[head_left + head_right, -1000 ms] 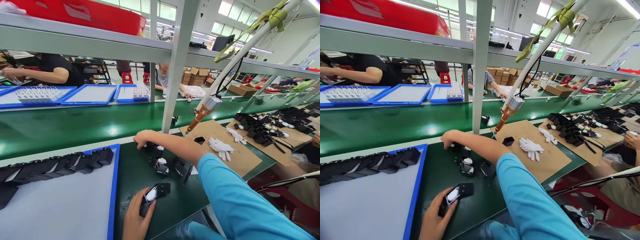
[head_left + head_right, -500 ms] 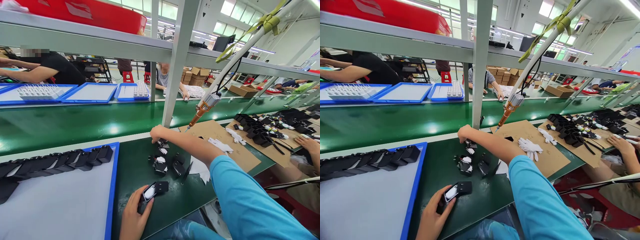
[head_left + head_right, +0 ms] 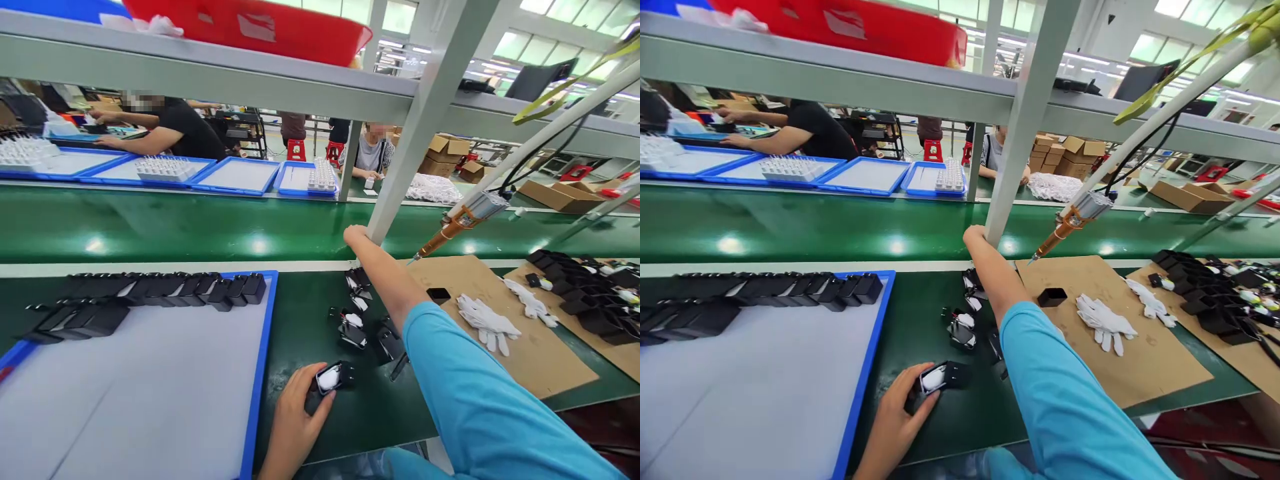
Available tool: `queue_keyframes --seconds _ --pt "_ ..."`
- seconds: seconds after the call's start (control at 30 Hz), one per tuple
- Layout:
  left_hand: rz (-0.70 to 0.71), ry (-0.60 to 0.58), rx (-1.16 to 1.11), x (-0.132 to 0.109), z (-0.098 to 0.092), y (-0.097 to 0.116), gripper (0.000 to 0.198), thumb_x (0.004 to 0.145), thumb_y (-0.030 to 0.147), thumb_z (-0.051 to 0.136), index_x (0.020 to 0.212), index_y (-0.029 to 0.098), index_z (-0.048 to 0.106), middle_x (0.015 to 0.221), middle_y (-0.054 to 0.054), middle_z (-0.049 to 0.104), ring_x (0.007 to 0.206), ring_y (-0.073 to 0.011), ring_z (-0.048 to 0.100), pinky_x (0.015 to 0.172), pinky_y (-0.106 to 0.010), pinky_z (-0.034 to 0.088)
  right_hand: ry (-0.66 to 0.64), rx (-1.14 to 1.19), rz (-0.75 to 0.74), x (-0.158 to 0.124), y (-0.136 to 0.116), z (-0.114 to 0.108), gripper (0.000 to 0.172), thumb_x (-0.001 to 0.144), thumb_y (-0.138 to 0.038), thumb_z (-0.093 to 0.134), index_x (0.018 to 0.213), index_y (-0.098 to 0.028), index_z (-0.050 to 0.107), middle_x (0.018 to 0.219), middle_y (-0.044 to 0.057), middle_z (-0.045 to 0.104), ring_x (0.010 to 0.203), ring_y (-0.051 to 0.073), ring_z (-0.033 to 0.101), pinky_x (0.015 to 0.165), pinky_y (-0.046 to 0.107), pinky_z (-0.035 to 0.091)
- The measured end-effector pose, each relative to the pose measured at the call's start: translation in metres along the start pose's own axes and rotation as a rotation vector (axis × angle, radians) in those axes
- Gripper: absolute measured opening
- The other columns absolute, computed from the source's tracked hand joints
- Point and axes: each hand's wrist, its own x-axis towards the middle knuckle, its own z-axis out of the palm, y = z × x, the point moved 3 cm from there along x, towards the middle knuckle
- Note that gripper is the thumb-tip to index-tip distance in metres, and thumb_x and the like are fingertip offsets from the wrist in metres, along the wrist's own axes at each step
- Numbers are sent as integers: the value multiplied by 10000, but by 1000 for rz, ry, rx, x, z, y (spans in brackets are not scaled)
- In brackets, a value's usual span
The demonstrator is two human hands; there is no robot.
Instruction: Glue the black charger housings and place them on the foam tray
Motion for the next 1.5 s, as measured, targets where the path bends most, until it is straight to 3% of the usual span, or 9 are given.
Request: queue_keyframes --seconds 0.17,0.3,0.5,0.67,0.77,0.9,1.1,1.27,1.5 --pt "17 -3 14 1 -1 2 304 858 326 604 1132 207 658 1061 -100 709 856 -230 671 720 -354 568 -436 -110 -91 -7 -25 2 314 934 -347 575 1180 -153 592 1178 85 627 995 189 641 850 392 557" --pt "49 4 51 2 -1 1 298 859 306 605 1139 210 645 1048 -85 705 841 -220 658 723 -355 556 -533 -120 -252 -38 -60 8 323 803 -327 719 1067 -144 687 1059 102 704 984 261 674 822 375 551" --pt "91 43 107 0 -1 6 275 842 311 642 1094 201 641 998 -68 700 832 -211 640 719 -337 535 -372 -83 -352 -110 -71 -14 364 877 -296 611 1203 -134 617 1243 190 622 1174 348 585 911 439 506" --pt "61 57 122 -1 -2 10 250 840 324 648 1056 198 636 946 -58 683 810 -199 625 692 -314 520 15 417 -410 -221 -30 -63 311 972 -384 447 1247 -282 548 1148 39 663 1053 167 639 906 286 516" --pt "88 42 126 -1 -1 11 243 832 305 652 1047 196 627 954 -54 682 829 -196 625 711 -311 517 31 660 -285 -292 -9 -45 200 955 -368 494 1114 -334 612 939 25 697 794 127 672 718 246 554" --pt "130 -27 128 -4 4 15 231 844 310 640 1045 200 611 991 -51 688 898 -200 633 783 -321 515 -31 769 -186 -347 -11 20 305 921 -330 558 1226 -319 572 1156 72 656 717 133 670 600 261 592" --pt "100 -173 42 -13 6 26 226 842 262 612 1057 194 611 1011 -58 691 938 -198 644 841 -329 516 210 773 -207 -356 -22 61 258 959 -223 480 1120 -260 678 1212 86 672 1100 186 666 935 337 578" --pt "75 -277 -39 -20 3 27 256 818 241 657 1070 216 621 1075 -43 684 1007 -192 643 915 -326 507 82 941 -280 -339 -30 70 299 953 -168 443 1088 -240 700 1149 65 719 1068 159 685 959 321 568" --pt "1 -219 -3 -20 12 32 582 790 273 714 1315 230 466 1319 -116 550 1065 -215 615 949 -389 506 41 993 -205 -347 -22 57 359 941 -127 418 1186 -241 654 1155 67 708 1019 158 696 913 315 577"
